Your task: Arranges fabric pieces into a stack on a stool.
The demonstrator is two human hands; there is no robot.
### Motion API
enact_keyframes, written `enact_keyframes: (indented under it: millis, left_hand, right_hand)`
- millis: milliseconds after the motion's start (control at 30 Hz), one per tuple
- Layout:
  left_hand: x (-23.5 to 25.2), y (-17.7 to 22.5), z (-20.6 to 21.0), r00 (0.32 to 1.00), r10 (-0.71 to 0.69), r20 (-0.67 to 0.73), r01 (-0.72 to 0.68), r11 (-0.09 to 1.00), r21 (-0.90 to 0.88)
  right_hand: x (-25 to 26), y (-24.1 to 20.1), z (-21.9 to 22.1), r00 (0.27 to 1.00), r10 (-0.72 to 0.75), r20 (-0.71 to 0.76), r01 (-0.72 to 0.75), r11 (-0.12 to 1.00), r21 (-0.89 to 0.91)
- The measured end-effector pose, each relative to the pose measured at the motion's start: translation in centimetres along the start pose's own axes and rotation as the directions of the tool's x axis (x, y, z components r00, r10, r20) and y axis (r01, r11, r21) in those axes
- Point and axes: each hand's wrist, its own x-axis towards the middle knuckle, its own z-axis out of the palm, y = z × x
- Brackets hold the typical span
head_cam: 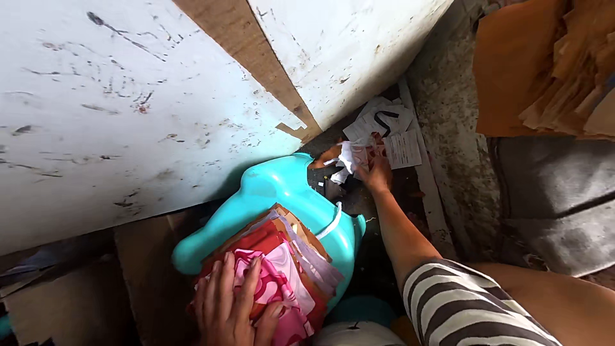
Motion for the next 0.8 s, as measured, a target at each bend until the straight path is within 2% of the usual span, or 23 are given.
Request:
enact_keyframes:
  millis: [67, 133, 200, 367, 600, 700, 800]
  left_hand:
    - [0.1, 0.0, 0.1, 1.0, 0.005, -0.011, -0.005, 1.0, 0.009]
    - [0.2, 0.0, 0.0, 1.0, 0.009, -0.017, -0.009, 1.0, 0.001]
    - [0.2, 0.1, 0.1, 1.0, 0.012, -0.021, -0.012, 1.0, -0.011]
    - [0.4, 0.9, 0.2, 0.998, -0.018, -0.064, 0.021, 0.999, 0.038]
    - [0.2, 1.0, 0.0, 0.999, -0.044, -0.014, 0.044, 0.999, -0.018]
    - [0.2, 0.7, -0.6, 0.999, -0.047, 0.016, 0.048, 0.997, -0.058]
    - [0.1, 0.3, -2.4, 0.999, -0.054, -0.005, 0.051, 0.975, -0.216]
  right_hand:
    - [-1.0, 0.0, 0.2, 0.987, 0.039, 0.154, -0.016, 0.989, -0.15]
    - [-1.3, -0.5, -0.1, 0.977, 0.07, 0.2, -0.033, 0.982, -0.186]
    - [-1.2, -1.0, -1.2, 0.979, 0.075, 0.187, -0.047, 0.988, -0.148]
    - [-1.7, -3.7, -6.9, 0.992, -0.016, 0.123, 0.013, 1.0, 0.02]
    - [-4.5, -8.6, -15.4, 0.967, -0.244, -0.078, 0.254, 0.953, 0.166]
    - [-7.5, -11.9, -18.8, 0.958, -0.283, -0.047, 0.285, 0.925, 0.25]
    - [-11.1, -15.3, -21.8, 0.9, -0.435, 0.016, 0.415, 0.868, 0.272]
